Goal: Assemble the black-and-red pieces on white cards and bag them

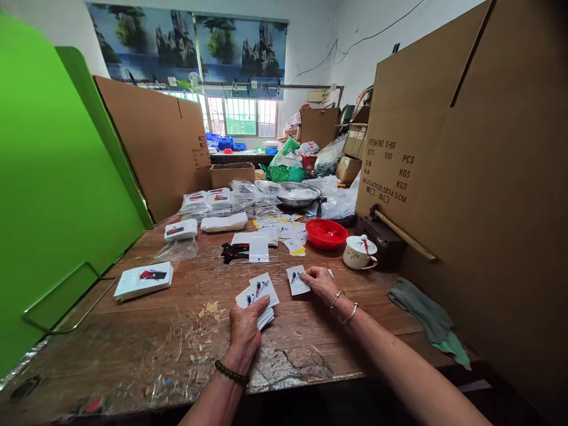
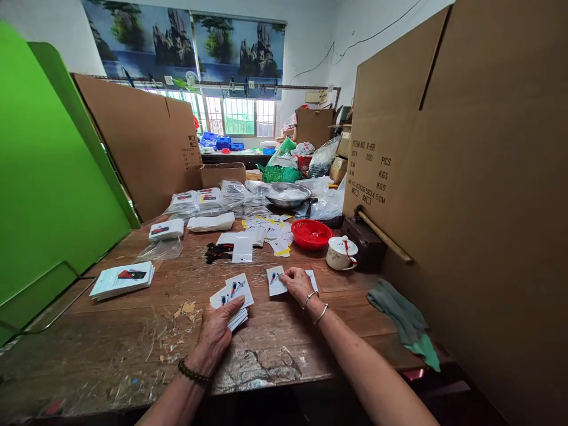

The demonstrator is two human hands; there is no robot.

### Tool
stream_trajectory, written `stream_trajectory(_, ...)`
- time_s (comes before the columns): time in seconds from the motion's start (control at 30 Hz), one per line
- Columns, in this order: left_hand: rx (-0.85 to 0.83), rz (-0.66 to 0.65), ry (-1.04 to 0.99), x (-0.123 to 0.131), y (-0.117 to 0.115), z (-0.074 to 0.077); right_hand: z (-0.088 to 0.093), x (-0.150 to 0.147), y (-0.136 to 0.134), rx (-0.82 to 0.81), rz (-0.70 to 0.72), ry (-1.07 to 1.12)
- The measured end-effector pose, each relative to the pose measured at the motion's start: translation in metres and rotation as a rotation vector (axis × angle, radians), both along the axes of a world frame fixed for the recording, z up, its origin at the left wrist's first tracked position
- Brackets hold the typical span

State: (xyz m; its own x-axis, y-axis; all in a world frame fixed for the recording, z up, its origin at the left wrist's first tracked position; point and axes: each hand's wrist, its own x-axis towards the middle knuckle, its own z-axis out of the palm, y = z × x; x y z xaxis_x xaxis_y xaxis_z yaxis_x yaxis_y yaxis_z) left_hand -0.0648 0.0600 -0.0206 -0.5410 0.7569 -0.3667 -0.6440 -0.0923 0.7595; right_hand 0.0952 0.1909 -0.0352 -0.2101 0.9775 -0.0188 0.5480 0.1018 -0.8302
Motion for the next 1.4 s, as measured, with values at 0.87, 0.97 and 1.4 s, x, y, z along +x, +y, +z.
stream_trajectory(0.87,-0.001,-0.047,0.009,-0.002,-0.012,0.001,0.001,-0.009,-0.001,0.181,-0.077,-0.366)
stream_trajectory(0.97,0.024,-0.064,-0.005,-0.003,-0.013,-0.001,-0.002,-0.011,0.01,0.141,-0.067,-0.321)
stream_trajectory(1.4,0.048,-0.108,-0.045,-0.009,-0.013,-0.003,0.005,-0.029,0.017,-0.097,0.078,0.235)
